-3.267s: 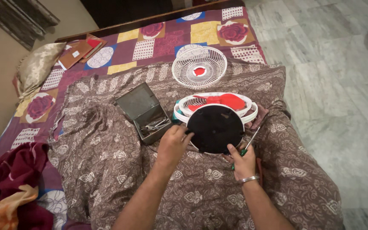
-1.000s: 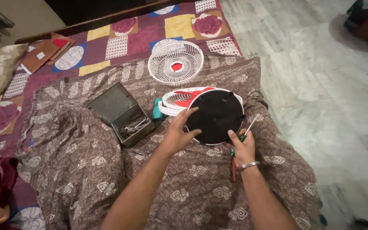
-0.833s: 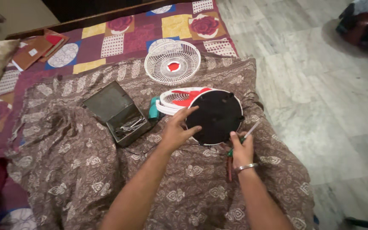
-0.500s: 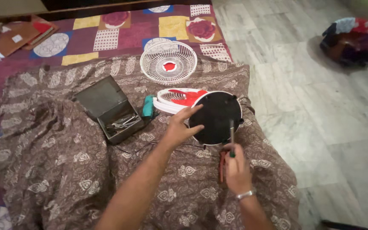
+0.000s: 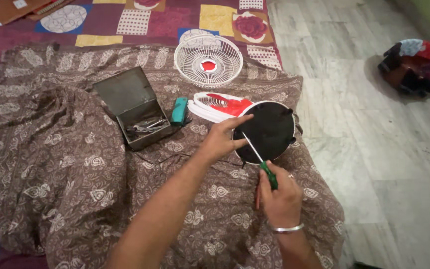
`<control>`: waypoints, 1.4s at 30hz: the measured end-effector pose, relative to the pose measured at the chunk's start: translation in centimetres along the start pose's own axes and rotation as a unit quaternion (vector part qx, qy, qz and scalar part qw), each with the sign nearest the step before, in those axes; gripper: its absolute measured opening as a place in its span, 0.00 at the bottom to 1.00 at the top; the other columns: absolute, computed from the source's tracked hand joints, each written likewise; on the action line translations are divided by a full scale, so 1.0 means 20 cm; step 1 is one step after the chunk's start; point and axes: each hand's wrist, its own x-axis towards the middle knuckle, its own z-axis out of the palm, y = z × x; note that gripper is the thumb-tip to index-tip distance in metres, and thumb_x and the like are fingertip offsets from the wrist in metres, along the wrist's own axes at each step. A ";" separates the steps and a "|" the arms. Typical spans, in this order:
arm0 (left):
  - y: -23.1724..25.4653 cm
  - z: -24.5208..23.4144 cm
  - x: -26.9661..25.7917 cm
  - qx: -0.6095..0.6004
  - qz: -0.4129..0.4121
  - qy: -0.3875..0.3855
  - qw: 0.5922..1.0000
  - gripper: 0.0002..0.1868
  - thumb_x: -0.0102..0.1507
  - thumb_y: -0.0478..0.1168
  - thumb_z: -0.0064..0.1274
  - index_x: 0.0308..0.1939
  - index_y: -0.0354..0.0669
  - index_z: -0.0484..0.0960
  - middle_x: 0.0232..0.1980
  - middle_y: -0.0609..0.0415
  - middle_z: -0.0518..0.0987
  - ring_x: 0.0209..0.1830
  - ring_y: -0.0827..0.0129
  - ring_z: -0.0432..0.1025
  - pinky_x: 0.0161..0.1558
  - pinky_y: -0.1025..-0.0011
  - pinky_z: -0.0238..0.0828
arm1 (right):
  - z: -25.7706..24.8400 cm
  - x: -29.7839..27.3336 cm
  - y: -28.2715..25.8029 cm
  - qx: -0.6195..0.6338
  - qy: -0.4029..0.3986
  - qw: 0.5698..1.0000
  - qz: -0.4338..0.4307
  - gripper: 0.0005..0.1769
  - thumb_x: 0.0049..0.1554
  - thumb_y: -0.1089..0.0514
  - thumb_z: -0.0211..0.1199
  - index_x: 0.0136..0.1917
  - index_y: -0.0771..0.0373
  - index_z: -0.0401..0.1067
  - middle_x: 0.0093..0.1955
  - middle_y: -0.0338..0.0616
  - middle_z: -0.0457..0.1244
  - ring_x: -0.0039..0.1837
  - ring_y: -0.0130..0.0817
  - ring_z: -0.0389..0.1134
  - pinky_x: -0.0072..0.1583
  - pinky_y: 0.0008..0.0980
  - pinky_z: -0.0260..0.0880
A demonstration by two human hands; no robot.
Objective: The person assembles a small table fan by attaching the rear cover and front grill to the fan base. They use a screwdriver to tighten screws on the rear cover and then snap the front grill into place.
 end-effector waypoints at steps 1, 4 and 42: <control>0.00 0.00 0.00 -0.004 -0.005 -0.001 1.000 0.39 0.53 0.33 0.69 0.68 0.52 0.76 0.59 0.48 0.83 0.59 0.65 0.78 0.64 0.69 0.72 | 0.00 0.02 0.00 0.013 -0.002 1.000 -0.006 0.13 0.57 0.60 0.68 0.55 0.64 0.77 0.48 0.52 0.71 0.47 0.48 0.74 0.49 0.42 0.72; -0.01 0.00 0.00 0.001 0.022 0.001 1.000 0.39 0.52 0.33 0.70 0.68 0.52 0.76 0.59 0.47 0.82 0.59 0.65 0.77 0.64 0.69 0.71 | -0.01 0.05 -0.03 0.029 -0.004 0.999 -0.015 0.13 0.57 0.60 0.68 0.55 0.65 0.77 0.48 0.52 0.71 0.48 0.46 0.74 0.49 0.40 0.73; -0.01 0.02 0.00 -0.015 -0.005 0.004 1.000 0.38 0.53 0.32 0.70 0.68 0.52 0.77 0.62 0.47 0.82 0.61 0.65 0.77 0.65 0.70 0.72 | -0.01 0.07 -0.08 0.021 -0.006 1.000 -0.004 0.13 0.57 0.61 0.69 0.54 0.66 0.78 0.45 0.52 0.71 0.42 0.42 0.74 0.42 0.36 0.71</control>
